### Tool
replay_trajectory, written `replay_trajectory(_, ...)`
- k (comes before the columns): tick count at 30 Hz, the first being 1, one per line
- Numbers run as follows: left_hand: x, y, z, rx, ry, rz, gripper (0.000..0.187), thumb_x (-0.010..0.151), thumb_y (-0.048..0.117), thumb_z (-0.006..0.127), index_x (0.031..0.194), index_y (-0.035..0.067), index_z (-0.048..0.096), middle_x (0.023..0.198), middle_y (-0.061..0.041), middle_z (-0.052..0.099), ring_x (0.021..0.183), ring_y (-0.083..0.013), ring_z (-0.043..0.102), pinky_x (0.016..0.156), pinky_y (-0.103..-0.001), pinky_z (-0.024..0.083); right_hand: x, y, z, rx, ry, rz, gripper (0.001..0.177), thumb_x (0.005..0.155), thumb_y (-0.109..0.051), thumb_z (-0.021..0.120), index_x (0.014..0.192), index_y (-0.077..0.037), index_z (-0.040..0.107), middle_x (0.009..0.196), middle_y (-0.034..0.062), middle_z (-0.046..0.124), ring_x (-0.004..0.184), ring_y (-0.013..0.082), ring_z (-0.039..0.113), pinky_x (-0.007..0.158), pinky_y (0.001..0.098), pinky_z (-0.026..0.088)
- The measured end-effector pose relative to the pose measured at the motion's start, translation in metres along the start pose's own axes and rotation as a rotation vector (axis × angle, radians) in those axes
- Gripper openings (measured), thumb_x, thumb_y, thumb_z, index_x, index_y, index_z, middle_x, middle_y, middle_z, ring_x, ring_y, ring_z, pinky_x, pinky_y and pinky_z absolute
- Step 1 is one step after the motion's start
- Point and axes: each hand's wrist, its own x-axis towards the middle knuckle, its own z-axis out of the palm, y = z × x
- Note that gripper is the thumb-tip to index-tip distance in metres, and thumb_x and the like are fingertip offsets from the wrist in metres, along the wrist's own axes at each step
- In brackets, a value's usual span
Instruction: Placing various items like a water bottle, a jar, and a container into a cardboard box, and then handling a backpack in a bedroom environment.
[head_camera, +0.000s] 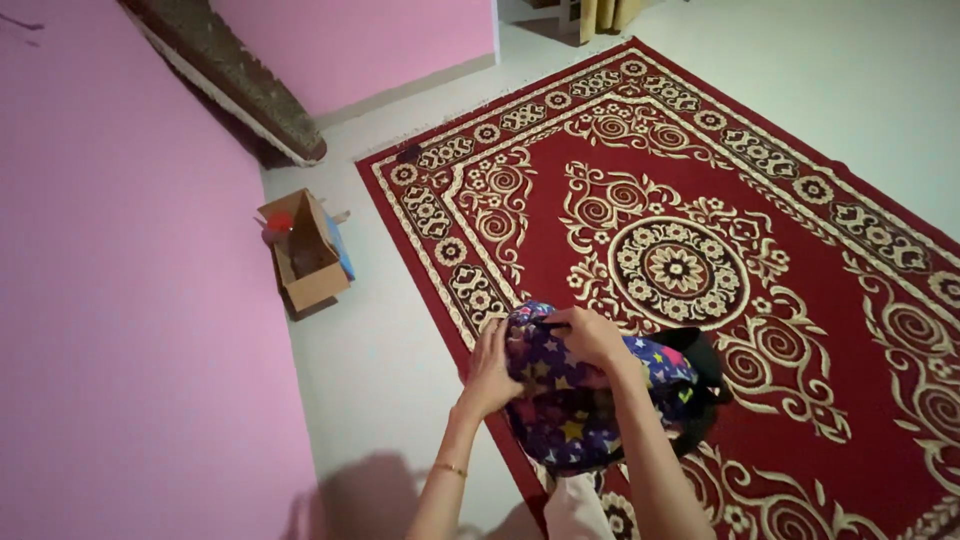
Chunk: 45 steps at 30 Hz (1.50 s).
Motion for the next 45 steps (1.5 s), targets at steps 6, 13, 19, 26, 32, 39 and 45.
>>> replay_trajectory(6,0.139,-0.021,0.023,0.162,-0.126,0.267,0.105,0.063,0.007,0.078,0.157,0.007,0.031,0.162,-0.020,0.034,0.154,-0.0354,0.025,0.125,-0.044,0.017,0.085,0.019,-0.023,0.013,0.035,-0.134,0.032,0.082,-0.025,0.072,0.114,-0.023,0.078,0.110,0.0100,0.076,0.104,0.0310,0.072,0.089,0.0413,0.056)
replay_trajectory(13,0.256,-0.015,0.012,0.062,-0.098,0.266,0.066,0.069,0.015,0.078,0.133,0.006,0.062,0.135,-0.017,0.065,0.130,-0.0362,0.054,0.114,-0.043,0.039,0.207,0.037,-0.065,-0.086,-0.021,-0.407,0.031,0.082,-0.027,0.077,0.110,-0.015,0.076,0.100,0.0147,0.076,0.094,0.0348,0.071,0.083,0.0458,0.054)
replay_trajectory(19,0.351,-0.003,-0.010,-0.247,-0.253,0.085,0.039,0.068,0.024,0.087,0.099,0.005,0.074,0.092,-0.011,0.078,0.084,-0.0192,0.073,0.078,-0.038,0.056,0.282,0.021,-0.115,-0.015,-0.251,-0.162,0.027,0.084,-0.023,0.072,0.111,-0.020,0.076,0.091,0.0114,0.077,0.082,0.0316,0.078,0.077,0.0426,0.059)
replay_trajectory(26,0.450,-0.026,-0.002,-0.324,-0.183,0.136,0.028,0.077,0.020,0.084,0.097,0.002,0.075,0.087,-0.013,0.078,0.079,-0.0177,0.073,0.074,-0.039,0.055,0.378,0.038,-0.137,-0.006,-0.118,-0.377,0.030,0.077,-0.014,0.076,0.106,-0.014,0.079,0.095,0.0137,0.077,0.088,0.0323,0.074,0.077,0.0422,0.058)
replay_trajectory(32,0.543,-0.054,-0.011,-0.295,-0.028,0.229,0.029,0.077,0.017,0.079,0.101,0.001,0.073,0.091,-0.019,0.074,0.083,-0.0227,0.074,0.075,-0.039,0.054,0.452,0.043,-0.163,0.296,0.045,-0.402,0.031,0.075,-0.016,0.081,0.105,-0.009,0.080,0.104,0.0130,0.077,0.094,0.0265,0.076,0.085,0.0374,0.060)
replay_trajectory(39,0.637,-0.075,-0.057,-0.343,0.012,0.220,0.034,0.078,0.022,0.087,0.094,-0.003,0.070,0.080,-0.017,0.071,0.072,-0.0221,0.062,0.071,-0.039,0.052,0.571,0.099,-0.180,0.505,0.570,-0.258,0.042,0.082,-0.030,0.083,0.117,-0.009,0.076,0.120,0.0106,0.071,0.114,0.0258,0.068,0.096,0.0382,0.054)
replay_trajectory(45,0.724,-0.095,-0.093,-0.444,0.040,0.360,0.034,0.078,0.018,0.087,0.099,-0.004,0.071,0.083,-0.012,0.072,0.077,-0.0117,0.061,0.073,-0.035,0.052,0.699,0.208,-0.119,0.442,0.739,0.233,0.078,0.081,-0.042,0.090,0.136,0.005,0.059,0.123,0.0250,0.064,0.114,0.0331,0.061,0.096,0.0426,0.049)
